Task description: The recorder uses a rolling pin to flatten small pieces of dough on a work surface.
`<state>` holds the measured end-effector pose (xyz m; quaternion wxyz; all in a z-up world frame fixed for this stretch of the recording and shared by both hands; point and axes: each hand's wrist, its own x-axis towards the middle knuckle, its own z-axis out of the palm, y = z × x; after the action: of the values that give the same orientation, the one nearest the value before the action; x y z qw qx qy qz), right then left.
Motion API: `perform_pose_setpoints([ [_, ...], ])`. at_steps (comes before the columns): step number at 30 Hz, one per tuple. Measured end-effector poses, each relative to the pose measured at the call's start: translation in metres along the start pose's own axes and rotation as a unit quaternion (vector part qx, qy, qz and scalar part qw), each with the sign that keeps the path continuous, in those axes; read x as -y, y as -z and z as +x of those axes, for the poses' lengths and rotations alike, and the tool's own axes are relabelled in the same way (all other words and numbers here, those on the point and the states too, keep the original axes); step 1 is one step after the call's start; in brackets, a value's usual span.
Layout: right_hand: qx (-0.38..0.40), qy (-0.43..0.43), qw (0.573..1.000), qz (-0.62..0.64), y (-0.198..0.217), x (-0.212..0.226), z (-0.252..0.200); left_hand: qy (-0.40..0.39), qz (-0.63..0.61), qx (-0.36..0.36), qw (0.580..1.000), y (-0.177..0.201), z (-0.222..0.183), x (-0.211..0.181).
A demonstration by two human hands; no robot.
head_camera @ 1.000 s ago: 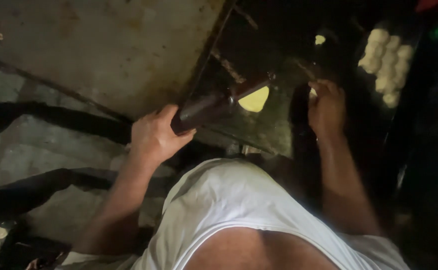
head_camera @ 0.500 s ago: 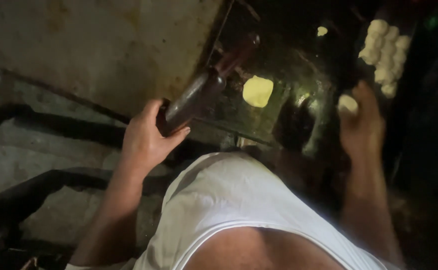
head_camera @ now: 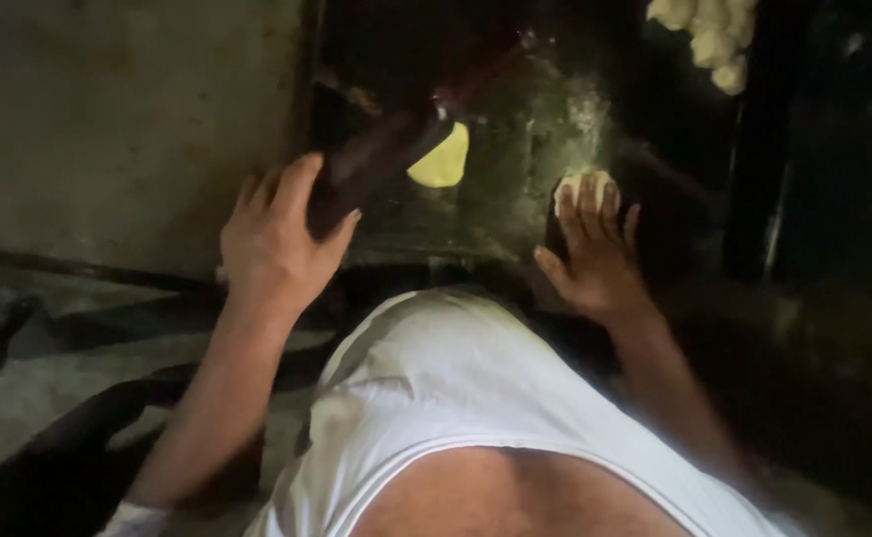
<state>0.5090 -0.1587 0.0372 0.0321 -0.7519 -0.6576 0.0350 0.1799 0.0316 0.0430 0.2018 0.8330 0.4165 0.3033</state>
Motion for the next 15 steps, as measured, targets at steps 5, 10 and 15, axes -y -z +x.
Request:
perform_pose_setpoints([
  [5,0.003,0.007,0.999,0.049,0.003,-0.025,-0.008,-0.078,0.032,0.062,0.995,-0.025,0.037,-0.033],
  [10,-0.013,-0.427,0.828,0.365,0.046,-0.033,-0.024,-0.147,0.094,0.213,0.961,-0.063,0.061,-0.075],
  [15,-0.288,-0.041,0.954,0.078,0.041,-0.082,-0.018,-0.261,0.065,0.282,0.921,-0.111,0.088,-0.107],
])
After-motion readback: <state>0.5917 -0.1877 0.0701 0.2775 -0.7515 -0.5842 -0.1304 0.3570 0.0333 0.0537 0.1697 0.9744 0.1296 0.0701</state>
